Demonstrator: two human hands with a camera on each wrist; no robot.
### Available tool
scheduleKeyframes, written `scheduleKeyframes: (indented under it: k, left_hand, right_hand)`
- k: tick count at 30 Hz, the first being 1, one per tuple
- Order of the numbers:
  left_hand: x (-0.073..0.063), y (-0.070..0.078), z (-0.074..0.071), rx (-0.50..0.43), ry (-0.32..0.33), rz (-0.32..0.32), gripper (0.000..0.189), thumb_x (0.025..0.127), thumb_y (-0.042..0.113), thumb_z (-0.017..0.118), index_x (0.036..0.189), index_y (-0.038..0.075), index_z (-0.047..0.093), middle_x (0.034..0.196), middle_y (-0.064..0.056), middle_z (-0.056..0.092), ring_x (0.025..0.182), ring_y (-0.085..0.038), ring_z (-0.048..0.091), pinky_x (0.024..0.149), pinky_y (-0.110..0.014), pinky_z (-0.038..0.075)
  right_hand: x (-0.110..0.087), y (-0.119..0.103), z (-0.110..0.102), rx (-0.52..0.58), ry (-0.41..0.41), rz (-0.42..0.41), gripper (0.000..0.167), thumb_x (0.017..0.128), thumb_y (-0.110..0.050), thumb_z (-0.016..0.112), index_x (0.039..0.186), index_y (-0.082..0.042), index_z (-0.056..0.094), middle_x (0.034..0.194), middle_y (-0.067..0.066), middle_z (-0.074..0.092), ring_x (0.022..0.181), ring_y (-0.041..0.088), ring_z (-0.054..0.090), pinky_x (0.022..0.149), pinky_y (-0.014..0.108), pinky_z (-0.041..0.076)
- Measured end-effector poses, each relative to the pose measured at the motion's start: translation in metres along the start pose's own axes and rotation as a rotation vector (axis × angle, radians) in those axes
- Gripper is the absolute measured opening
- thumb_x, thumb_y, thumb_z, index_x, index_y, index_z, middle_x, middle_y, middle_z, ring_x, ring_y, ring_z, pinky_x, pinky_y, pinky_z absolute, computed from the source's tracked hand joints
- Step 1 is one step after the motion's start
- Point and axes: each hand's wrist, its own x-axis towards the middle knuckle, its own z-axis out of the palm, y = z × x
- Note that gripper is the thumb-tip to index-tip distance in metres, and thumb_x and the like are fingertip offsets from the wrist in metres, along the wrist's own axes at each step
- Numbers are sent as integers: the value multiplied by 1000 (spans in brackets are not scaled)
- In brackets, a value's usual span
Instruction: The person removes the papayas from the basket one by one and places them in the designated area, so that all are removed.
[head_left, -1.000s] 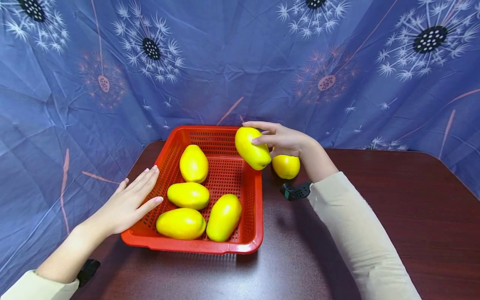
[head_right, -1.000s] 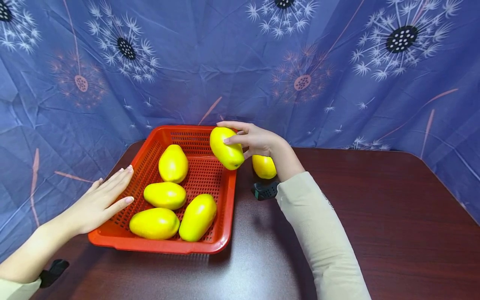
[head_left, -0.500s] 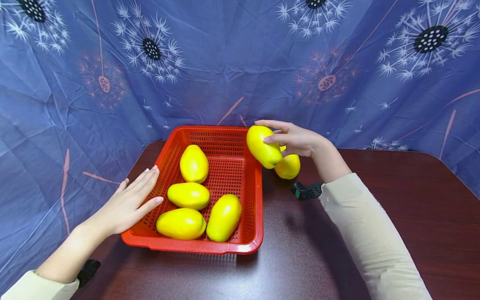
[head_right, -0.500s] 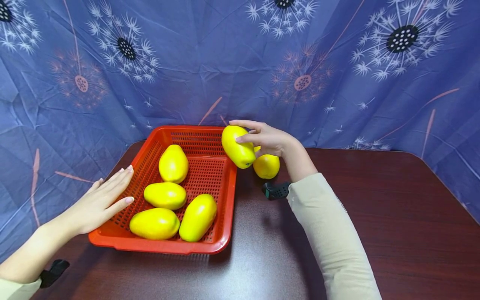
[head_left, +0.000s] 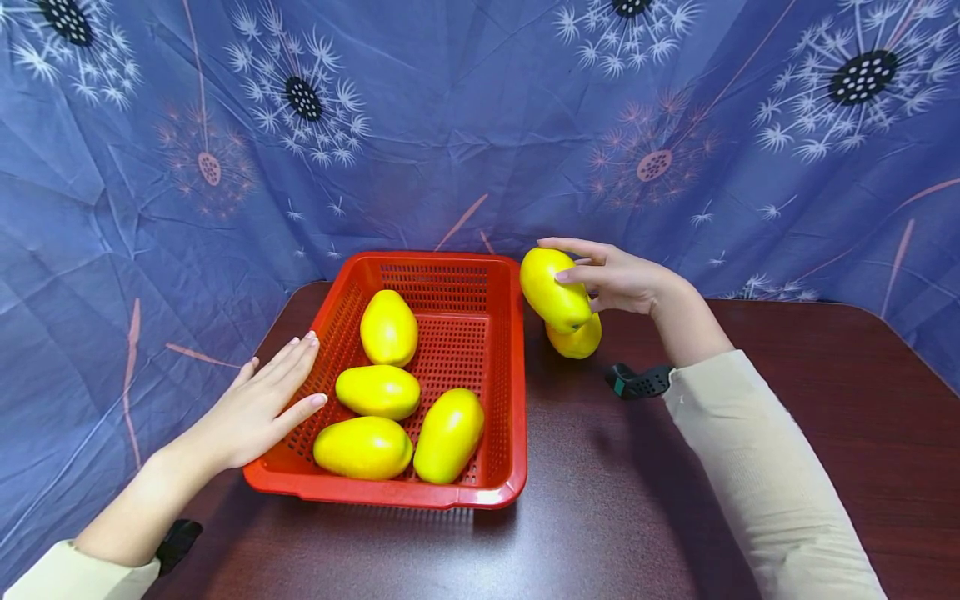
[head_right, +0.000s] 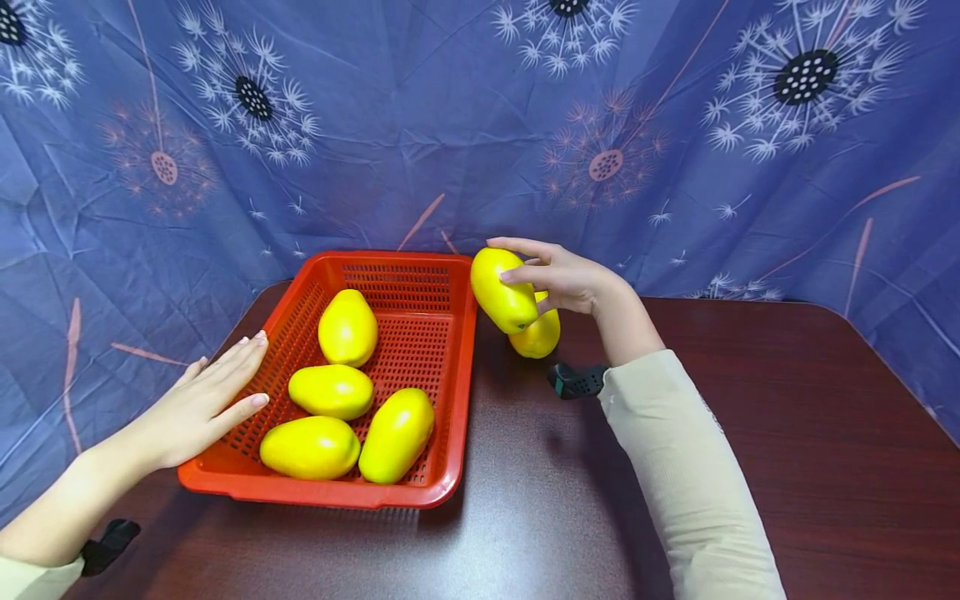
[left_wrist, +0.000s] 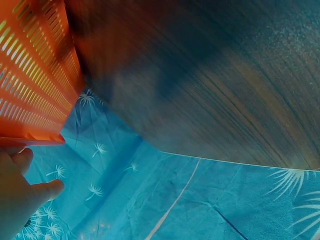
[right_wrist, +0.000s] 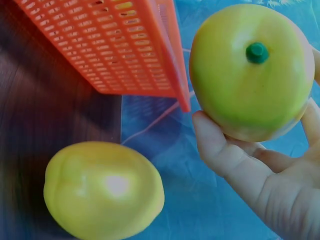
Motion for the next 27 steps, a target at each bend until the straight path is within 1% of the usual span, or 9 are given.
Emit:
scheduleKeyframes:
  k: [12,16,20,27]
  left_hand:
    - [0,-2,1,2,0,4,70,96,42,44,149,5,16,153,-15,17,141,-31,12,102,-67,11]
    - [-1,-2,1,2,-2,2,70,97,42,43,149,5,16,153,-15,17,141,-32,13,102,-67,11]
    - [-1,-1,0,-2,-8,-1,70,97,43,43,149,5,16,154,-15,16,141,-31,11,102,-67,11]
    - [0,-1,1,-2,-4,-1,70,96,42,44,149,4,17,153,-15,17,141,-31,11,102,-67,11]
  right_hand:
    - [-11,9,-18,11,24,9,61,95,-15,52,148,-25,25,144,16,30,116,31,48,87,53,46]
    - [-14,13,-23,6,26,7,61,95,-15,51,149,-24,24,145,15,26,112,30,52,85,52,48]
    - [-18,17,-29,10,31,6,60,96,-14,49,149,-24,22,145,14,25,108,28,56,84,51,48]
    - [-25,24,-38,-2,57,28,62,97,-16,49,150,-24,19,145,16,25,105,27,58,83,51,49]
